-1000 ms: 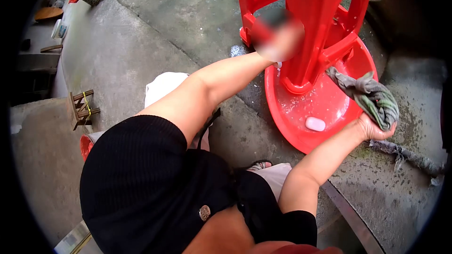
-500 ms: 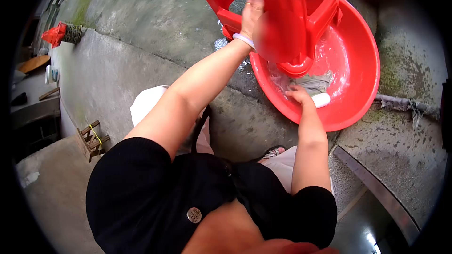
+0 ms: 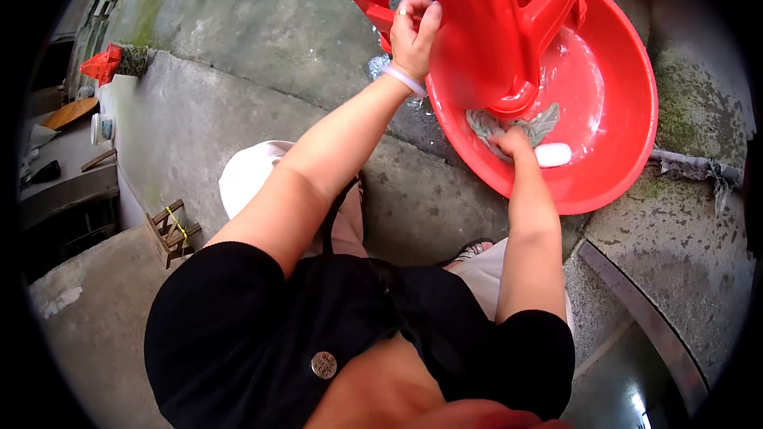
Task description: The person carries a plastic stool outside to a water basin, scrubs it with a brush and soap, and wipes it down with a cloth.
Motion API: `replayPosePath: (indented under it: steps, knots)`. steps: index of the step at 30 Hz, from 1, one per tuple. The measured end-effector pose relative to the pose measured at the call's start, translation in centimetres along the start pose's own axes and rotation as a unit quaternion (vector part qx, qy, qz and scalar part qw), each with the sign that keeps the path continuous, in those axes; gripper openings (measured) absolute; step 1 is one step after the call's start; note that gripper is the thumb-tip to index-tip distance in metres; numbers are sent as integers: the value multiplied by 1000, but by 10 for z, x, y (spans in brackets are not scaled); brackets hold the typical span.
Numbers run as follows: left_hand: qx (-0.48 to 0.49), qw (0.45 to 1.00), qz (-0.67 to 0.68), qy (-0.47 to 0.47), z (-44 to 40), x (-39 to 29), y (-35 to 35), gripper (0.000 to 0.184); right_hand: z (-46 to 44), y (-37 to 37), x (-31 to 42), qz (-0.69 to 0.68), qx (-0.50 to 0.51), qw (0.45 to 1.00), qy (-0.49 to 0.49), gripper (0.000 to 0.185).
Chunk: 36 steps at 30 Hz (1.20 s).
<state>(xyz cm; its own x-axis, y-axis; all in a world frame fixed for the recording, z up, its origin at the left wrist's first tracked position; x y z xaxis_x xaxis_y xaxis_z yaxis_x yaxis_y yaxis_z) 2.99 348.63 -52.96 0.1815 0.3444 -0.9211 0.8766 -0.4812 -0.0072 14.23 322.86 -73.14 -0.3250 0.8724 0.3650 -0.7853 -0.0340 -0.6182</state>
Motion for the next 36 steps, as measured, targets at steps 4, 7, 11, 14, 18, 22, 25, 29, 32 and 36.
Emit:
replayPosePath:
  steps: [4,7,11,14,18,22,25,29,32,36]
  knots:
    - [44,994,85,-51,-15,3,13,47,40,-25,38,-125,-88,988,-13,40]
    - [39,998,7,-56,-15,16,21,51,86,-33,63,-507,-143,849,-34,22]
    - [48,994,-91,-31,-9,16,25,58,124,-40,118,-742,-281,601,-102,21]
    - [61,993,-97,-39,-10,17,25,57,114,-35,167,-621,-366,652,-235,33]
    - [95,988,-116,-30,-15,7,26,56,111,-47,222,-339,-496,746,-287,40]
    - [103,987,-118,-39,-12,7,25,53,100,-31,205,-331,-493,773,-224,43]
    - [61,991,-117,-30,-8,-7,23,44,63,14,144,-414,-486,764,-97,38]
    - [-78,993,-76,42,35,0,19,27,62,10,98,-795,-229,559,-56,23]
    - [-113,979,-170,4,74,-19,23,27,100,-13,103,-843,-146,480,-194,19]
    - [-28,874,103,-475,119,28,54,46,154,-55,138,-755,-4,591,-283,21]
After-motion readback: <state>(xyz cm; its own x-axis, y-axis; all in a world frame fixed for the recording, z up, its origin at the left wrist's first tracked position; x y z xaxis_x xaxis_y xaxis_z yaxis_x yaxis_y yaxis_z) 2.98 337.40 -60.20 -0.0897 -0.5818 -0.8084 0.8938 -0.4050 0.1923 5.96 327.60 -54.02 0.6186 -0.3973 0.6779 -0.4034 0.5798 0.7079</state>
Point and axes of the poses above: each hand's wrist, its own z-axis away from the middle knuckle, its own y-axis out of the palm, x = y × z, the point moved 4 cm from there along -z, towards the middle knuckle
